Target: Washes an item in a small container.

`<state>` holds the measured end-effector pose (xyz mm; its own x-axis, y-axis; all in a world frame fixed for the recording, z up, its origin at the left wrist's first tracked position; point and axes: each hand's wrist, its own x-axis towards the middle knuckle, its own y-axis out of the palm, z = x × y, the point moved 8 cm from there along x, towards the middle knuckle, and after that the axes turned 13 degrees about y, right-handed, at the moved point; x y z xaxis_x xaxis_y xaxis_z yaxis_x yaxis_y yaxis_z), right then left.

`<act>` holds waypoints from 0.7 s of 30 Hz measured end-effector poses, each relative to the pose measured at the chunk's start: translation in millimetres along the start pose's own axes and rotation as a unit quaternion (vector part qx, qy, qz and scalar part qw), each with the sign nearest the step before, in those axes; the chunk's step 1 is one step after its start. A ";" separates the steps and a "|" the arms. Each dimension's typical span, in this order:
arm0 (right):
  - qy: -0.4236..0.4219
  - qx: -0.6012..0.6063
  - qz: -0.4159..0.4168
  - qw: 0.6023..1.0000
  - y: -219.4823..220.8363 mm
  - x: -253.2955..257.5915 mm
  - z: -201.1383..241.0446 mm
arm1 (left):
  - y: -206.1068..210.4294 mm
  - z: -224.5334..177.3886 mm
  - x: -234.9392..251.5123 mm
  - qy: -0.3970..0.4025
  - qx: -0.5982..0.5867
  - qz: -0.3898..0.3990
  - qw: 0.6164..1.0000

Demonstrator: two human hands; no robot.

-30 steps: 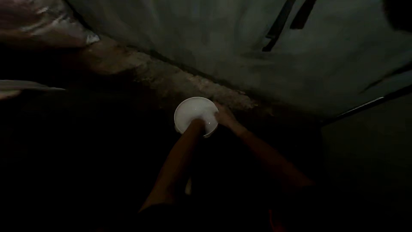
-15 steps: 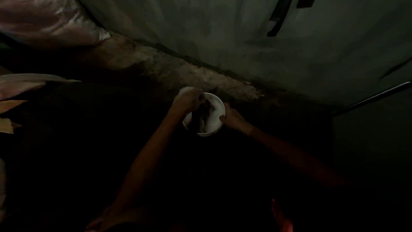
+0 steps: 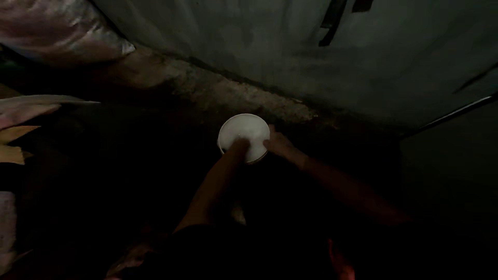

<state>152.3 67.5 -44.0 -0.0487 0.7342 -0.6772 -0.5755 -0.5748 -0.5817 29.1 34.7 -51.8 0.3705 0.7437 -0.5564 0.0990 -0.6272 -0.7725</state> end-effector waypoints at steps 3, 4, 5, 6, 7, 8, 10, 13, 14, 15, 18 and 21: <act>-0.003 0.000 0.004 1.000 -1.2 0.3 1.2 | -21.1 21.5 -1.5 -0.013 -0.161 -0.115 0.980; -0.005 0.000 0.008 1.000 -1.3 -0.2 1.3 | -26.3 31.2 5.9 -0.006 -0.171 -0.109 0.979; -0.008 -0.001 0.010 1.000 -1.2 0.1 1.3 | -34.9 35.8 12.9 0.047 -0.167 -0.108 0.979; -0.012 -0.001 0.012 1.000 -1.3 0.3 1.5 | -43.8 41.7 22.3 0.130 -0.167 -0.150 0.966; -0.016 -0.003 0.010 1.000 -1.3 1.1 1.9 | -55.4 41.8 23.0 0.168 -0.199 -0.203 0.944; -0.020 -0.004 0.010 1.000 -1.2 1.6 2.7 | -71.2 31.3 13.0 0.108 -0.265 -0.188 0.939; -0.028 -0.006 0.006 1.000 -0.9 3.7 2.9 | -94.0 18.8 -5.9 0.012 -0.340 -0.169 0.925; -0.029 -0.009 0.004 1.000 -1.1 3.7 2.7 | -81.9 31.6 3.1 0.041 -0.228 -0.155 0.960; -0.025 -0.009 0.005 1.000 -1.6 2.7 2.6 | -65.7 39.2 13.7 0.097 -0.145 -0.183 0.967; -0.022 -0.006 0.007 1.000 -2.0 2.0 2.4 | -48.4 41.4 20.4 0.148 -0.069 -0.220 0.962; -0.017 -0.012 0.010 1.000 -2.3 1.5 2.2 | -16.6 9.1 10.5 -0.007 -0.067 -0.051 0.996; -0.009 -0.020 0.006 1.000 -3.0 0.0 3.6 | -0.6 -12.2 6.4 0.012 -0.024 0.001 1.000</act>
<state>151.0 70.6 -40.7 -0.0698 0.7328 -0.6768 -0.5415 -0.5976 -0.5913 42.7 37.1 -51.2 0.3925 0.7366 -0.5509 0.1421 -0.6403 -0.7549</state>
